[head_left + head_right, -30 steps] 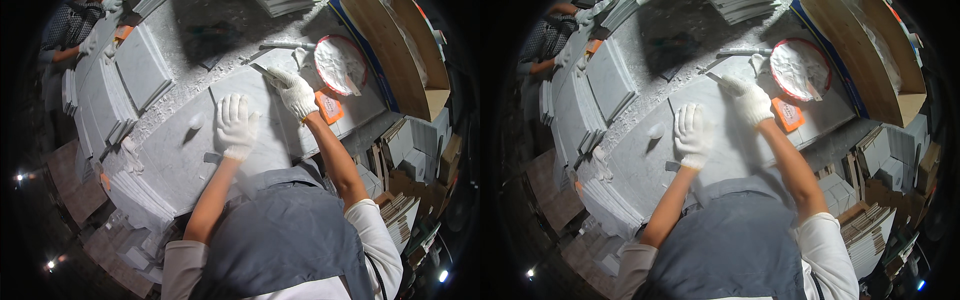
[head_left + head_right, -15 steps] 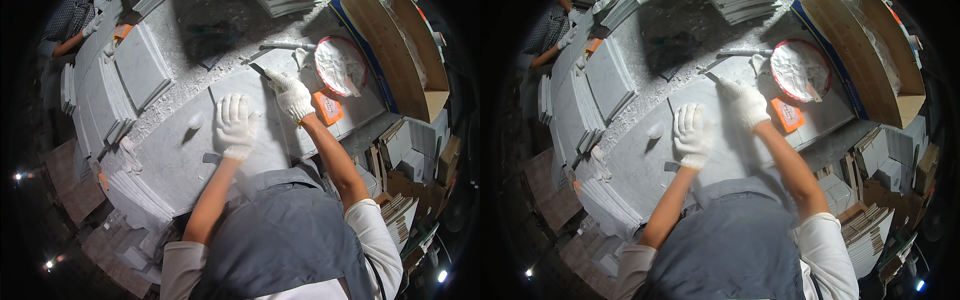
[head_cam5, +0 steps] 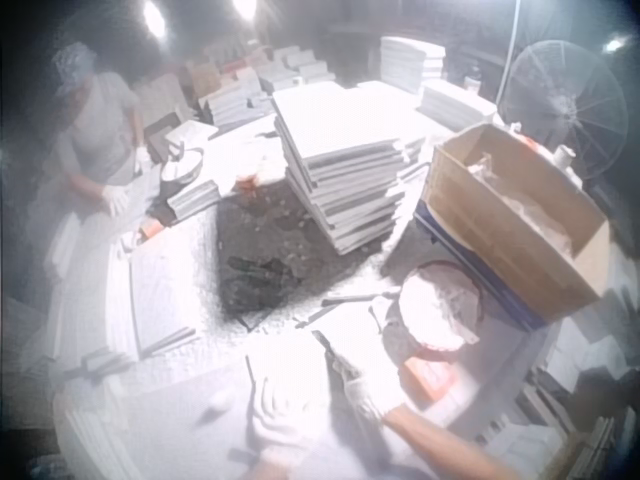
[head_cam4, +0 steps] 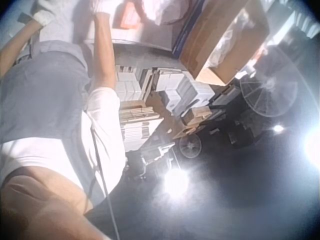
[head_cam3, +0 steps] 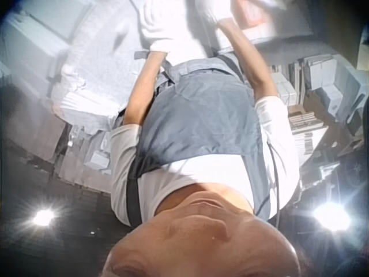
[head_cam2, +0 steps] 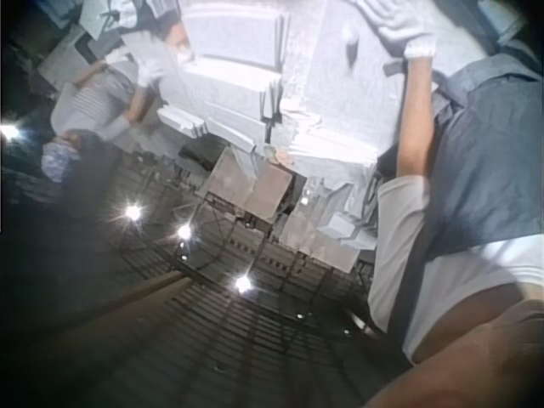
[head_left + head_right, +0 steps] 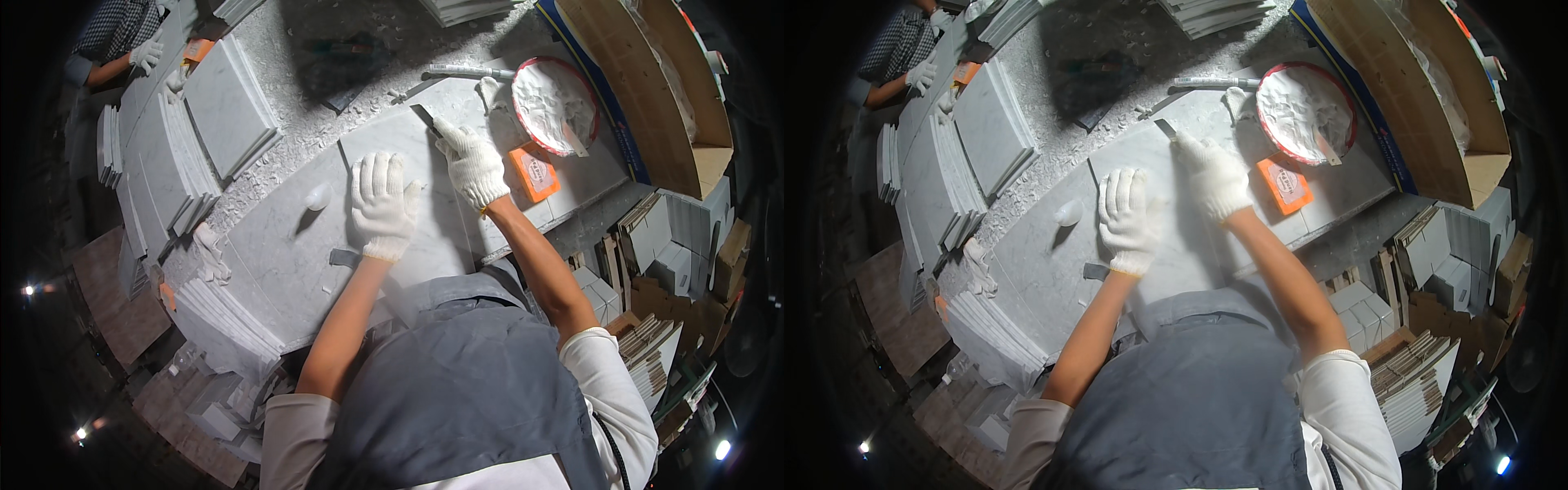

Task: The person scrapes the edges of white rectangular tiles with a metal scraper, then stacks the finished tiles. The person uses a small metal scraper to remove residue from the tile edges and places the tiles into a growing stack.

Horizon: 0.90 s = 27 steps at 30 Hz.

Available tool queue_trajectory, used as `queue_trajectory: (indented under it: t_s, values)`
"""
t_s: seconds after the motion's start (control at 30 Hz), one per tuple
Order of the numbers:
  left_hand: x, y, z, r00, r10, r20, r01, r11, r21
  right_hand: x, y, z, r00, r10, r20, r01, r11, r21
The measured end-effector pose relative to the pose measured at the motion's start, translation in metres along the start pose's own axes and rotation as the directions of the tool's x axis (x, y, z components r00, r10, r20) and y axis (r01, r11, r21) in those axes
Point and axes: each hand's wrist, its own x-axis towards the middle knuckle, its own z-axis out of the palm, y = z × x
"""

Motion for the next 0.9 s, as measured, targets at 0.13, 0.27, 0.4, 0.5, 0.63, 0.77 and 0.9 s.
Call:
queue_trajectory:
  t_s: [0.13,0.27,0.4,0.5,0.63,0.77,0.9]
  values:
    - [-0.002,0.000,-0.001,0.998,-0.037,0.047,0.037,0.999,-0.001,0.001,-0.002,0.004,0.998,0.000,-0.062,0.001,1.000,0.020]
    - [-0.002,-0.001,0.003,0.999,-0.019,0.037,0.019,1.000,-0.017,-0.003,-0.002,0.007,0.998,0.023,-0.058,-0.021,0.999,0.038]
    - [-0.002,-0.002,0.005,1.000,-0.007,0.019,0.007,1.000,0.010,-0.011,-0.002,0.000,1.000,0.005,-0.009,-0.005,1.000,-0.021]
    - [-0.003,-0.002,0.005,0.998,-0.018,0.057,0.017,1.000,0.014,-0.013,-0.003,-0.003,1.000,-0.005,0.000,0.005,0.999,0.033]
    - [-0.004,-0.002,0.006,1.000,-0.009,0.023,0.009,1.000,-0.005,-0.008,-0.003,0.000,0.999,0.025,-0.020,-0.025,0.999,0.034]
    - [-0.005,-0.003,0.007,0.997,-0.025,0.075,0.024,1.000,0.006,-0.006,-0.003,0.005,0.999,0.031,-0.035,-0.027,0.993,0.114]
    - [-0.005,-0.005,0.010,0.996,-0.012,0.093,0.013,1.000,-0.002,-0.009,-0.005,-0.001,0.998,0.062,0.027,-0.064,0.995,0.080]
